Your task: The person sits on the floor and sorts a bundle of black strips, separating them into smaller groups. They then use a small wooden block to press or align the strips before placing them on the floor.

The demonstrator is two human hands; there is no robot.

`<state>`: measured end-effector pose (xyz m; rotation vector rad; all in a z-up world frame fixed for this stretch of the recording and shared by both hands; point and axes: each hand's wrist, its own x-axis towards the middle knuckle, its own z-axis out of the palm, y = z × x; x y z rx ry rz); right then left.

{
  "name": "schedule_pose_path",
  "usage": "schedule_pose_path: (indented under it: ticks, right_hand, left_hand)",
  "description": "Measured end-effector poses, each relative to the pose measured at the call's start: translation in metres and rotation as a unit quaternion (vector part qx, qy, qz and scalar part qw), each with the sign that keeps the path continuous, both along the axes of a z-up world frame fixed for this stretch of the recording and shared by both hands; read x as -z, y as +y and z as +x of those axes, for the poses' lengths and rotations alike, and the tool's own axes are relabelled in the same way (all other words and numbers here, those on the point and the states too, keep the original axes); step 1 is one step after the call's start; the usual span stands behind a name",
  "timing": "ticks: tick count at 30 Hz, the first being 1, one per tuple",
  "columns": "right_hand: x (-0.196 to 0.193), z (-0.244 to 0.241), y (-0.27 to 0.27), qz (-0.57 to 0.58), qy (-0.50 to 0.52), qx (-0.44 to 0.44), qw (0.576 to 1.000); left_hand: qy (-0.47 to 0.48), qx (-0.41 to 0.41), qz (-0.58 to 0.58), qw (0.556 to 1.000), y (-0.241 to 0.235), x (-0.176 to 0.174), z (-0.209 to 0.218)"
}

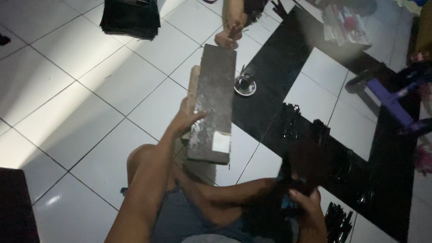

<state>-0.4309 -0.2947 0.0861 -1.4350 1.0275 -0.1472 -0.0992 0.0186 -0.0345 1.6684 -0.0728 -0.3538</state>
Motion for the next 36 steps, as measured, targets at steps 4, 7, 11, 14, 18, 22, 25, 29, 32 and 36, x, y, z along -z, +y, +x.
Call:
schedule_pose_path:
  ticks: [4,7,11,14,18,22,25,29,32,36]
  right_hand:
    - [-0.004,0.056,-0.004,-0.035,-0.1,-0.149,0.983]
    - [-0.019,0.115,-0.013,-0.055,-0.154,-0.316,0.935]
    - [-0.052,0.192,-0.002,-0.063,-0.04,-0.288,0.955]
    - [-0.08,0.268,0.005,-0.14,-0.052,-0.487,0.86]
    - [-0.089,0.344,0.009,-0.125,0.024,-0.554,0.823]
    - [-0.061,0.399,0.031,-0.179,0.019,-0.687,0.704]
    - [-0.031,0.418,0.04,-0.378,0.107,-0.665,0.636]
    - [-0.011,0.41,0.024,-0.387,0.052,-0.642,0.66]
    - [-0.015,0.392,0.019,-0.467,0.006,-0.582,0.666]
    - [-0.014,0.351,0.025,-0.563,0.009,-0.507,0.652]
  left_hand:
    - [-0.018,-0.008,-0.008,1.0,-0.01,0.001,-0.03]
    - [-0.005,0.001,-0.101,0.995,-0.019,0.0,-0.046]
    - [-0.11,0.008,-0.037,0.993,-0.018,-0.007,-0.066]
    - [0.001,0.009,0.004,1.0,-0.019,-0.013,-0.08]
    - [0.115,0.009,0.01,0.993,-0.023,-0.016,-0.082]
    - [-0.157,-0.024,0.049,0.986,-0.023,-0.015,-0.072]
    - [0.027,-0.033,0.056,0.998,-0.025,-0.014,-0.074]
    - [0.048,-0.022,-0.007,0.999,-0.027,-0.014,-0.072]
    - [0.073,-0.017,0.006,0.997,-0.026,-0.018,-0.07]
    - [0.023,-0.029,0.014,0.999,-0.029,-0.013,-0.071]
